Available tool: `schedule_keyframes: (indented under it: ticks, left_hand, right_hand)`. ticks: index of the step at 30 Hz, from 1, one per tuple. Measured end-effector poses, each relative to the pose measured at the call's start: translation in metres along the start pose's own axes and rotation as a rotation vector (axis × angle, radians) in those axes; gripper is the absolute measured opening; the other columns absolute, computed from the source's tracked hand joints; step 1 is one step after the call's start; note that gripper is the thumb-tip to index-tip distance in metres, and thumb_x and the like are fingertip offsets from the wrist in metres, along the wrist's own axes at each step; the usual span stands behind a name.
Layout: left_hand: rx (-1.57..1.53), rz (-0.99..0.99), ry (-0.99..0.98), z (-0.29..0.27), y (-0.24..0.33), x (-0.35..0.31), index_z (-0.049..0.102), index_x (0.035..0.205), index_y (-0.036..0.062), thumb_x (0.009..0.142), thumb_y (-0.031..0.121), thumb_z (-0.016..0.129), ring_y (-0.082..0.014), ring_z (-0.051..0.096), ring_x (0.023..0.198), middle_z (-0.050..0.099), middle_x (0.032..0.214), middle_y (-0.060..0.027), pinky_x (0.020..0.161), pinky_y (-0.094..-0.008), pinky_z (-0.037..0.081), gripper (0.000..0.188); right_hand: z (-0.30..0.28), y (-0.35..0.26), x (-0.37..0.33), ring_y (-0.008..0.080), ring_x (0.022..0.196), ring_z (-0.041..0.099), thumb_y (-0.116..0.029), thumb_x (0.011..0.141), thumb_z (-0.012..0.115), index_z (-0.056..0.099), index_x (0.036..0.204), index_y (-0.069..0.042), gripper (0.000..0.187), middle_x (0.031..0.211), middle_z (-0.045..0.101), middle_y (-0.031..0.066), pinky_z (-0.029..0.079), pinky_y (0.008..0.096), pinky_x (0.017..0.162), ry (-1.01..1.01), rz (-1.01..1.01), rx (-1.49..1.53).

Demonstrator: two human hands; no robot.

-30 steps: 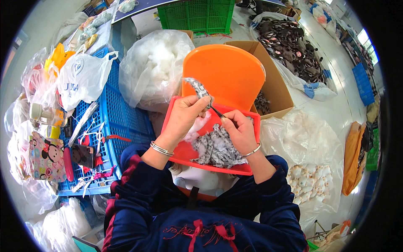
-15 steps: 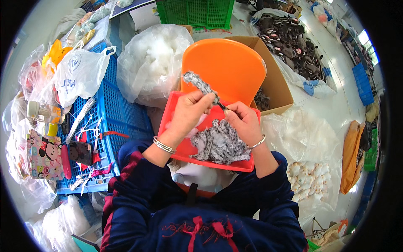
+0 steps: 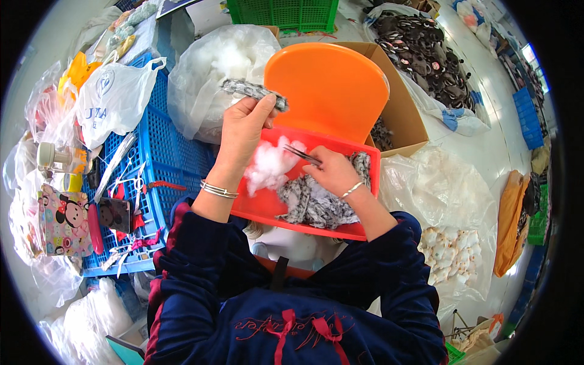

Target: The person sits on the floor and uses a metal tool to push white stuffing into a patterned textile piece held in a red tray. The person repeatedly inserts the tool, adds more stuffing, and adjusts the textile to distribute the filling.

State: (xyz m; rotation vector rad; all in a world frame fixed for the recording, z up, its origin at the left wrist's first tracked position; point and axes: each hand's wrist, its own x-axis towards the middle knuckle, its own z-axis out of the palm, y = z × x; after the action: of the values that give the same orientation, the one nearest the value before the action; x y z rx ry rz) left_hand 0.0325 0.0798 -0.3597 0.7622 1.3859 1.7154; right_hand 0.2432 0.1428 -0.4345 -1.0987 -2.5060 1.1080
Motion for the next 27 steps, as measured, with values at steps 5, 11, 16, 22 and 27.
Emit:
schedule_keyframes:
  ticks: [5,11,16,22,27]
  left_hand:
    - [-0.001,0.011,-0.008,0.003,0.002,-0.003,0.064,0.075,0.0026,0.093,0.018,0.066,-0.0068,0.052,0.061,0.062,0.069,-0.0019,0.059,-0.0206,0.041,0.024]
    - [0.297,-0.077,-0.162,-0.009,0.01,-0.006,0.067,0.075,0.0002,0.091,0.019,0.068,-0.0046,0.052,0.062,0.063,0.069,-0.0013,0.058,-0.0205,0.041,0.025]
    - [0.643,-0.03,-0.647,-0.023,0.033,-0.011,0.068,0.079,-0.0037,0.088,0.018,0.07,-0.0052,0.055,0.069,0.064,0.073,-0.0015,0.064,-0.0244,0.046,0.024]
    - [0.637,0.043,-0.858,-0.002,0.001,-0.02,0.069,0.085,-0.0042,0.085,0.016,0.069,-0.0196,0.061,0.083,0.064,0.084,-0.0126,0.081,-0.0318,0.049,0.02]
    - [1.013,-0.094,-0.98,0.006,-0.006,-0.018,0.065,0.076,-0.0053,0.082,0.022,0.066,-0.0297,0.061,0.063,0.063,0.071,-0.0179,0.064,-0.0404,0.05,0.028]
  right_hand:
    - [0.054,0.01,0.029,0.0353,0.094,0.064,-0.022,0.08,0.068,0.059,0.108,-0.008,0.032,0.104,0.064,0.013,0.052,0.0444,0.079,-0.011,-0.207,-0.145]
    - [0.078,0.036,0.051,0.035,0.089,0.065,-0.016,0.081,0.062,0.063,0.105,-0.01,0.024,0.096,0.066,0.0146,0.053,0.0441,0.076,-0.105,-0.167,-0.252]
    - [0.02,0.04,0.038,0.0222,0.067,0.063,-0.018,0.082,0.066,0.065,0.099,0.001,0.026,0.075,0.065,0.01,0.05,0.0374,0.062,-0.235,0.116,0.419]
    - [-0.037,-0.005,-0.003,0.0041,0.052,0.045,-0.017,0.088,0.066,0.064,0.09,-0.004,0.013,0.066,0.053,-0.0032,0.035,0.0221,0.048,-0.307,0.234,0.798]
    - [-0.053,0.006,-0.018,0.0032,0.055,0.048,-0.014,0.089,0.065,0.064,0.09,-0.004,0.011,0.069,0.056,-0.0038,0.037,0.0206,0.049,-0.264,0.176,0.891]
